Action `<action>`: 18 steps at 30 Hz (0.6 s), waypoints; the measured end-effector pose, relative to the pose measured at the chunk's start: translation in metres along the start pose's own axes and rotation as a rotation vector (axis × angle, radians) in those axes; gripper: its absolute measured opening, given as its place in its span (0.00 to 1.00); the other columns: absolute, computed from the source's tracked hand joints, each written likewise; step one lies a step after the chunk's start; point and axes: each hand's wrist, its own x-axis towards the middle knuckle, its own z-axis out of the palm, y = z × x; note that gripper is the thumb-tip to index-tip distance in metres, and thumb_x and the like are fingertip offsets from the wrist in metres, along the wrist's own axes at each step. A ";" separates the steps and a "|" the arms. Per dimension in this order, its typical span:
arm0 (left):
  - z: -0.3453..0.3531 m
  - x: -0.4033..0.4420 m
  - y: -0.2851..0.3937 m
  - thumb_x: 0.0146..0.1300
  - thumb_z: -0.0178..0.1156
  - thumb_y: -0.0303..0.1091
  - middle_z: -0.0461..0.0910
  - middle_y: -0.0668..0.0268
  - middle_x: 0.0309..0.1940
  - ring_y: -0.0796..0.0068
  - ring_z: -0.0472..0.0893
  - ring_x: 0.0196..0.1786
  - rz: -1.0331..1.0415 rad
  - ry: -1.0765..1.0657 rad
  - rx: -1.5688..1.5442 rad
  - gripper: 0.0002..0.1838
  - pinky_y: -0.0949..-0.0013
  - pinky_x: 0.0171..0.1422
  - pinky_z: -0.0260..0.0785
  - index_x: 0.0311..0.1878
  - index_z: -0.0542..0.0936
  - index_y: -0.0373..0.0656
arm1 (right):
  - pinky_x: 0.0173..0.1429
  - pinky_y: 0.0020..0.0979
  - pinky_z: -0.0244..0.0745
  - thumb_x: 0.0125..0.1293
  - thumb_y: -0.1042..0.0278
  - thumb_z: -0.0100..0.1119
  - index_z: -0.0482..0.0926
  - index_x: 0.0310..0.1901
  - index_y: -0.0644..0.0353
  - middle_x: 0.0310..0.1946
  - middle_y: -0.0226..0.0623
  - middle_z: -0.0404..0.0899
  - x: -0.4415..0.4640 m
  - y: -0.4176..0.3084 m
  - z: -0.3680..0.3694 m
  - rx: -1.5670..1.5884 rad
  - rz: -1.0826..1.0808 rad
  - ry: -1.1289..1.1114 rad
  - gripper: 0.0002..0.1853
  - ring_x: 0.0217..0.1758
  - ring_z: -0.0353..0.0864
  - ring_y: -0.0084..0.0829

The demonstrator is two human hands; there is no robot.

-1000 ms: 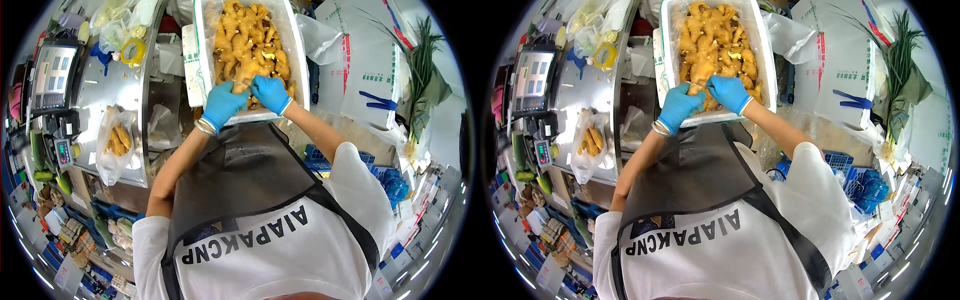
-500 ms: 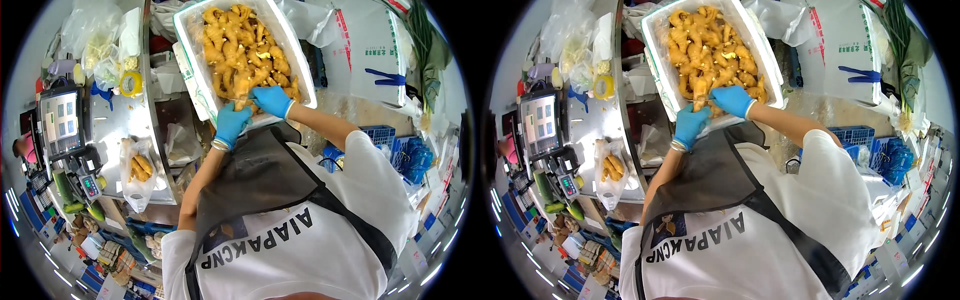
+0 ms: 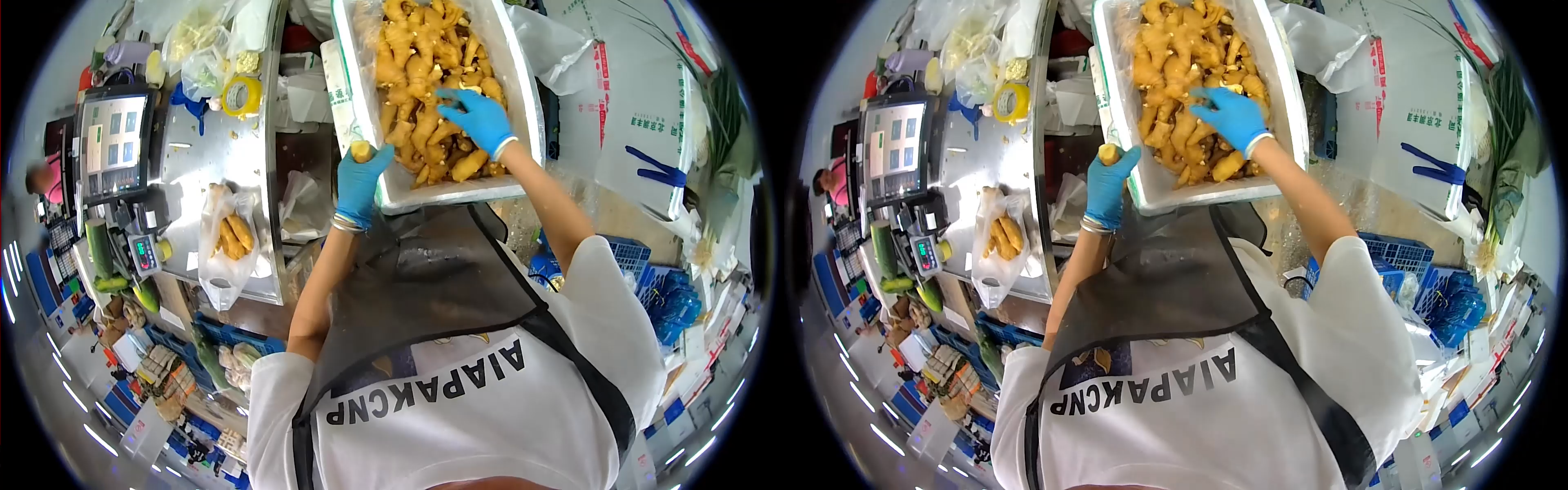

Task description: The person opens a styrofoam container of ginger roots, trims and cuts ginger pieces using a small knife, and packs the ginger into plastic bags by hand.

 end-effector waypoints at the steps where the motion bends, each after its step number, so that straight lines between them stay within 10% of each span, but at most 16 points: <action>1: -0.003 -0.001 -0.002 0.59 0.70 0.35 0.74 0.76 0.28 0.86 0.71 0.29 -0.025 0.038 0.012 0.11 0.77 0.33 0.66 0.34 0.78 0.40 | 0.53 0.35 0.77 0.68 0.50 0.56 0.77 0.62 0.47 0.48 0.40 0.81 0.002 -0.005 0.014 0.002 -0.026 -0.074 0.23 0.49 0.83 0.38; 4: -0.004 -0.003 -0.011 0.58 0.71 0.32 0.78 0.75 0.27 0.85 0.72 0.27 0.021 0.119 -0.132 0.09 0.77 0.33 0.66 0.36 0.81 0.39 | 0.55 0.37 0.78 0.69 0.59 0.56 0.70 0.67 0.41 0.63 0.31 0.73 0.015 -0.001 0.068 -0.447 -0.325 -0.144 0.25 0.50 0.82 0.40; 8: -0.013 -0.009 -0.007 0.60 0.69 0.29 0.81 0.70 0.32 0.82 0.76 0.31 -0.081 0.148 -0.127 0.10 0.76 0.39 0.71 0.43 0.83 0.37 | 0.53 0.36 0.78 0.65 0.60 0.58 0.78 0.55 0.51 0.48 0.38 0.84 0.047 0.034 0.110 -0.425 -0.332 -0.255 0.17 0.43 0.84 0.41; 12: -0.014 -0.019 -0.003 0.60 0.66 0.26 0.81 0.65 0.48 0.77 0.80 0.49 0.496 0.241 0.343 0.15 0.72 0.56 0.72 0.51 0.81 0.38 | 0.52 0.28 0.76 0.64 0.65 0.58 0.86 0.38 0.54 0.38 0.33 0.86 0.045 -0.010 0.044 0.340 0.105 -0.377 0.08 0.41 0.83 0.27; 15: -0.007 -0.014 0.005 0.60 0.66 0.26 0.79 0.64 0.52 0.77 0.79 0.51 0.728 0.170 0.632 0.16 0.73 0.57 0.71 0.52 0.81 0.39 | 0.50 0.27 0.78 0.66 0.58 0.60 0.85 0.45 0.53 0.39 0.35 0.86 0.045 0.002 0.038 0.158 -0.035 -0.285 0.12 0.44 0.83 0.27; 18: -0.002 -0.001 -0.016 0.58 0.65 0.23 0.82 0.66 0.42 0.78 0.80 0.43 0.450 0.188 0.341 0.14 0.75 0.50 0.73 0.50 0.81 0.38 | 0.42 0.28 0.80 0.66 0.55 0.60 0.84 0.48 0.54 0.37 0.37 0.85 0.035 0.010 0.049 0.114 -0.092 -0.261 0.15 0.38 0.84 0.29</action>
